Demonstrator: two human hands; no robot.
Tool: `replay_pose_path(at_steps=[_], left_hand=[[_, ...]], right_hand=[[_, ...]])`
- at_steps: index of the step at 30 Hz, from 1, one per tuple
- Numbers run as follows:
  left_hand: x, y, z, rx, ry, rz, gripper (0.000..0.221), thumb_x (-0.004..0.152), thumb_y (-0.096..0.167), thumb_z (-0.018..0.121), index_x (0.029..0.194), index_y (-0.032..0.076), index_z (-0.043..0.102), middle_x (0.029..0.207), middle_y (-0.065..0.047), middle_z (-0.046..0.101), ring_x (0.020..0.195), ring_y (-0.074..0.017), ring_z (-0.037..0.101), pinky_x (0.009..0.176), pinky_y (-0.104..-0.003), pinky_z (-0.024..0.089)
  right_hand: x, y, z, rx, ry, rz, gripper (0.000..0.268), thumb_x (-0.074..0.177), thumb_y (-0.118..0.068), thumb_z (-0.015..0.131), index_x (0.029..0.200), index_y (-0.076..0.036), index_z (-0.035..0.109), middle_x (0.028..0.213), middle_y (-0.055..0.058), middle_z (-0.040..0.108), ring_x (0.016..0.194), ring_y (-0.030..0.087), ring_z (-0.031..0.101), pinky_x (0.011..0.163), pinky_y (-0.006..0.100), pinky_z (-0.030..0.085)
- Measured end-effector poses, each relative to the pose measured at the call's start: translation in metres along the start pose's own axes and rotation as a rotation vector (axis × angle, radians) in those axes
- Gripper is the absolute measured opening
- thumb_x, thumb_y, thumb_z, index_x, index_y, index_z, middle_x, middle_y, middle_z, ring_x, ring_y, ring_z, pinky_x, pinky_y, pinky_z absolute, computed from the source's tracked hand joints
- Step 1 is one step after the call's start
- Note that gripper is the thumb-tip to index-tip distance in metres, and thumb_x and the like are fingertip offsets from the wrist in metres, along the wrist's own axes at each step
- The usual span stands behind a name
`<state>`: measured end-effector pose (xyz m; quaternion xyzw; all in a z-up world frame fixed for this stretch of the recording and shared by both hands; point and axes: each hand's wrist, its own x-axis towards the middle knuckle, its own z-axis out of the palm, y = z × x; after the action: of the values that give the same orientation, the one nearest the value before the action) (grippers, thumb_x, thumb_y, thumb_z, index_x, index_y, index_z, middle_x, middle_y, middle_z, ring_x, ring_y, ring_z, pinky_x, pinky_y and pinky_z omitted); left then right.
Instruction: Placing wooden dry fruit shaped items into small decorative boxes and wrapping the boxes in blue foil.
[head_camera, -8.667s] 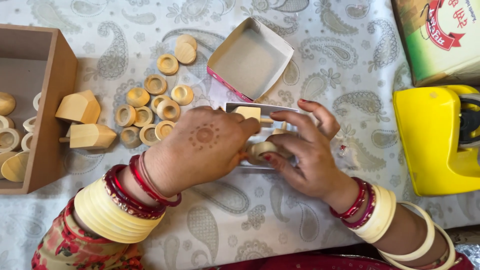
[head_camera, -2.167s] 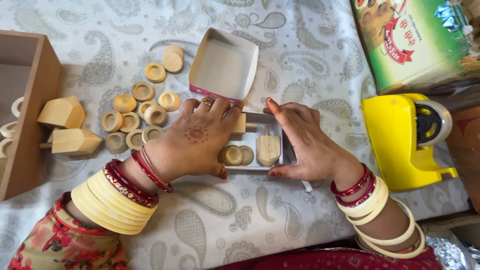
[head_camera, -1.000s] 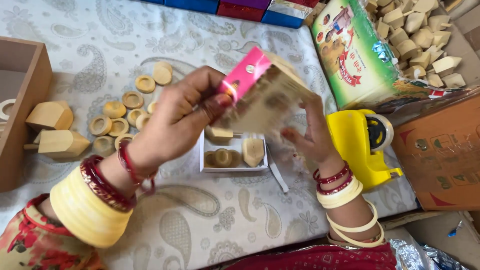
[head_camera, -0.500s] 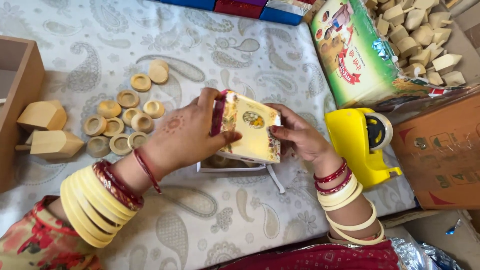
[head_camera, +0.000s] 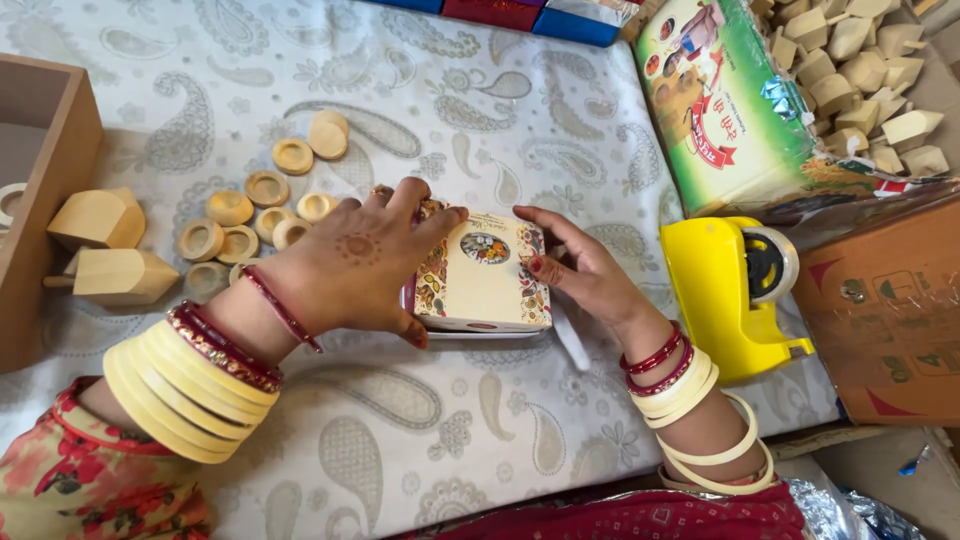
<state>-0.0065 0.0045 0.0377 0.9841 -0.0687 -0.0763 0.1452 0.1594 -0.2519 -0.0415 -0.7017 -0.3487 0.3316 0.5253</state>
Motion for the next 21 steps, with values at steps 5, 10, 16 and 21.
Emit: replay_pose_path(at_steps=[5,10,16,21], left_hand=[[-0.011,0.012,-0.015,0.051,-0.131,-0.057,0.123,0.053,0.06,0.093,0.154,0.019,0.036,0.137,-0.015,0.044,0.12,-0.038,0.053,0.092,-0.052,0.05],[-0.007,0.003,0.0,-0.011,-0.06,-0.003,0.119,0.05,0.058,0.095,0.148,0.016,0.04,0.132,-0.016,0.047,0.116,-0.0391,0.056,0.091,-0.053,0.051],[-0.013,-0.001,-0.004,-0.029,-0.016,0.014,0.109,0.053,0.05,0.092,0.145,0.016,0.043,0.129,-0.015,0.048,0.114,-0.0392,0.057,0.09,-0.051,0.052],[-0.01,-0.002,-0.005,-0.118,0.025,0.07,0.109,0.056,0.058,0.089,0.145,0.014,0.044,0.131,-0.016,0.05,0.111,-0.0406,0.06,0.089,-0.051,0.052]], right_hand=[[-0.001,0.008,-0.002,-0.325,-0.022,-0.145,0.067,0.098,-0.04,0.068,0.153,-0.007,0.048,0.141,0.01,0.056,0.124,0.017,0.056,0.107,0.032,0.046],[-0.003,-0.001,0.003,-0.483,-0.013,-0.193,0.07,0.097,-0.045,0.067,0.154,-0.008,0.049,0.141,0.013,0.058,0.129,0.023,0.056,0.11,0.035,0.044],[-0.008,-0.023,0.02,-0.7,-0.095,-0.424,0.088,0.088,-0.056,0.069,0.157,-0.009,0.043,0.159,0.018,0.041,0.149,0.035,0.036,0.123,0.045,0.03],[-0.012,-0.03,0.019,-0.81,-0.158,-0.485,0.099,0.081,-0.064,0.072,0.157,-0.009,0.043,0.165,0.021,0.03,0.154,0.039,0.028,0.125,0.05,0.025]])
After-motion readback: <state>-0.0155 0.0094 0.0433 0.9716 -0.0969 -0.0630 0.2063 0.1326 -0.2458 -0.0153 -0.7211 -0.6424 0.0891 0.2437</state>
